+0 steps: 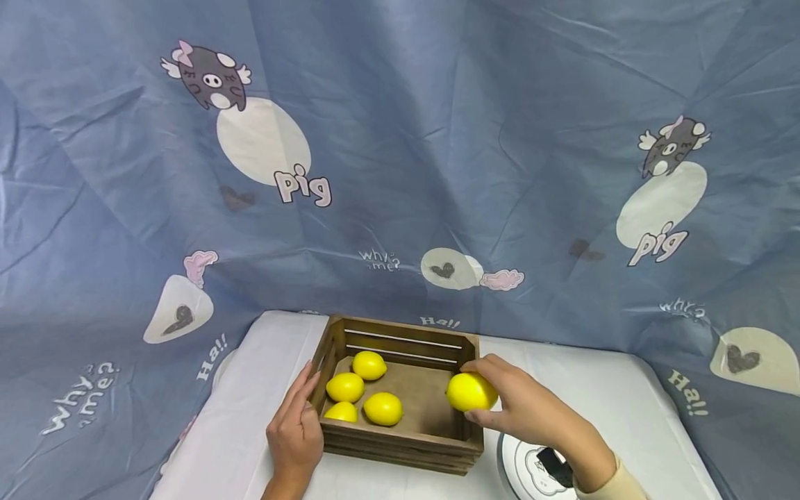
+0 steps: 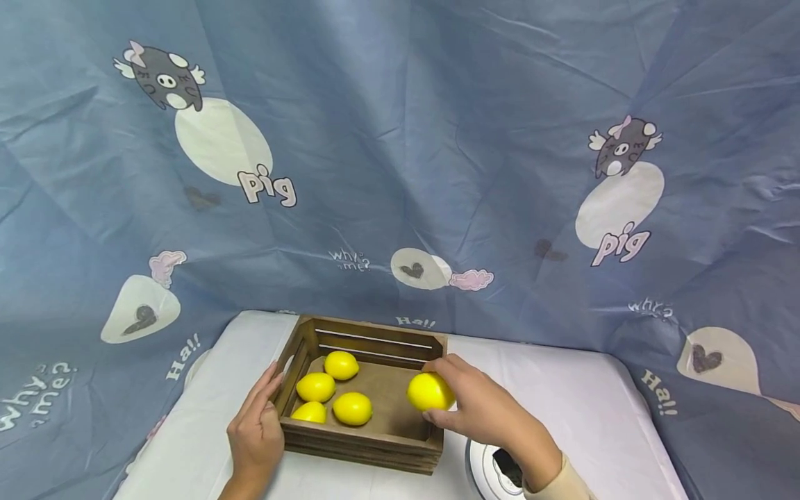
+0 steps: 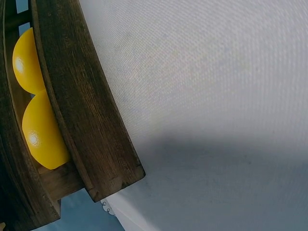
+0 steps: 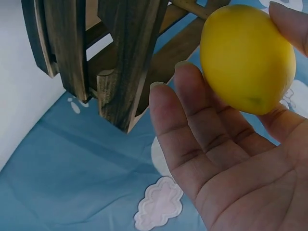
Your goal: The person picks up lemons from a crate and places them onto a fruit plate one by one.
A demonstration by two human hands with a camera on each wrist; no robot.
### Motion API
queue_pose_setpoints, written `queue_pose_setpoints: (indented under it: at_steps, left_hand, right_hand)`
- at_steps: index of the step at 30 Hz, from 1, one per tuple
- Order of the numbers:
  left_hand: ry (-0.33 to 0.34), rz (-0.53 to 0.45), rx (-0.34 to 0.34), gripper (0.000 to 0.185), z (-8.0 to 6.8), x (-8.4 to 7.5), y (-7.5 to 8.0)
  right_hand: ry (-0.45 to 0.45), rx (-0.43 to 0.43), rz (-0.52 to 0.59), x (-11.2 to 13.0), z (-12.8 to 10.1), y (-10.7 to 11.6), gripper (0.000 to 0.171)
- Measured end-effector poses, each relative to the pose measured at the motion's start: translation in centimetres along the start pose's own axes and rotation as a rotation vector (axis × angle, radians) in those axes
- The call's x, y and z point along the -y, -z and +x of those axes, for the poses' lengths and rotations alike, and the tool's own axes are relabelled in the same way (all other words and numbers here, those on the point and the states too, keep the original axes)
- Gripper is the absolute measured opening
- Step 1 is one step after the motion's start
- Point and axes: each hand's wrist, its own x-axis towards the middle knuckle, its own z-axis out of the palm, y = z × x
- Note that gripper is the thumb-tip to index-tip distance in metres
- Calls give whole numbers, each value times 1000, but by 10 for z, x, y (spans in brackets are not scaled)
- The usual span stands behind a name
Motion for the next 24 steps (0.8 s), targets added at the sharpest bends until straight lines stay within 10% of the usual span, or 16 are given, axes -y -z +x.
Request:
queue_pose_setpoints:
  at_steps: [24]
  left_hand:
    - [-5,-13,-15,50,-1,0,-1]
  right_hand:
    - [-229,-85,202,-15,-70,-21,50]
